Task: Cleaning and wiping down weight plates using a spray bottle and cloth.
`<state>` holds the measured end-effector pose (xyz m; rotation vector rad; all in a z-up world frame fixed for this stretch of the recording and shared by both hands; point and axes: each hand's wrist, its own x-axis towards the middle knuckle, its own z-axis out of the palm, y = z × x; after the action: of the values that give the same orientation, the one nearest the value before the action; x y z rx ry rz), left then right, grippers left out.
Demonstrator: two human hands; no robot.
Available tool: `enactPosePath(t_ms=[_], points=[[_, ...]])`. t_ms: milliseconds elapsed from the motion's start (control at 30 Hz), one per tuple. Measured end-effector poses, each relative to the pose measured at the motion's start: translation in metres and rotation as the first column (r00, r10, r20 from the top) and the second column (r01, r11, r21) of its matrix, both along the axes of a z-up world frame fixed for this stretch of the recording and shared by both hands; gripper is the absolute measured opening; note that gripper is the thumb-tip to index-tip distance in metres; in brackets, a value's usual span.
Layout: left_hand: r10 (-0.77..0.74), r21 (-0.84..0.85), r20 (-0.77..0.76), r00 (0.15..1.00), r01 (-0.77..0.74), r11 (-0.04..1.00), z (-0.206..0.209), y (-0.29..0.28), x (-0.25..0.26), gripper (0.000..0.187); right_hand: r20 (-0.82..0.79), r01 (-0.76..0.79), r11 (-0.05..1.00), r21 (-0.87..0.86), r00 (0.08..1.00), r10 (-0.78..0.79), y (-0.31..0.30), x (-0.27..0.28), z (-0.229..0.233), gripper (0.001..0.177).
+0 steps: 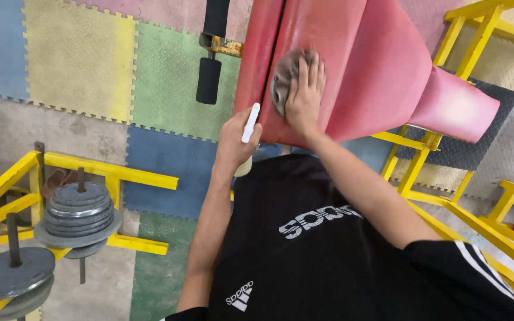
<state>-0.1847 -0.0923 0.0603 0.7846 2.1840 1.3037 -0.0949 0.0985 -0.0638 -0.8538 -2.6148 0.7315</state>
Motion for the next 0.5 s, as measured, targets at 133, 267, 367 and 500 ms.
enactPosePath(t_ms=[133,267,367,500], points=[[-0.012,-0.038,0.043,0.999,0.014,0.999,-0.004,0.003,0.005,0.036,0.066,-0.045,0.998,0.033,0.997,0.043,-0.023,0.033,0.019,0.059],[-0.054,0.103,-0.034,0.998,0.057,0.993,-0.011,0.011,0.005,0.039,0.202,-0.336,0.923,0.188,0.933,0.298,-0.021,0.037,0.042,0.069],[-0.085,0.096,-0.051,0.995,0.090,0.991,-0.008,0.013,0.004,0.039,0.269,-0.393,0.894,0.217,0.904,0.332,-0.016,0.019,0.059,0.071],[-0.086,0.012,-0.010,0.996,0.086,0.996,0.004,0.020,0.002,0.035,0.217,-0.361,0.924,0.127,0.919,0.329,-0.004,0.001,0.068,0.075]])
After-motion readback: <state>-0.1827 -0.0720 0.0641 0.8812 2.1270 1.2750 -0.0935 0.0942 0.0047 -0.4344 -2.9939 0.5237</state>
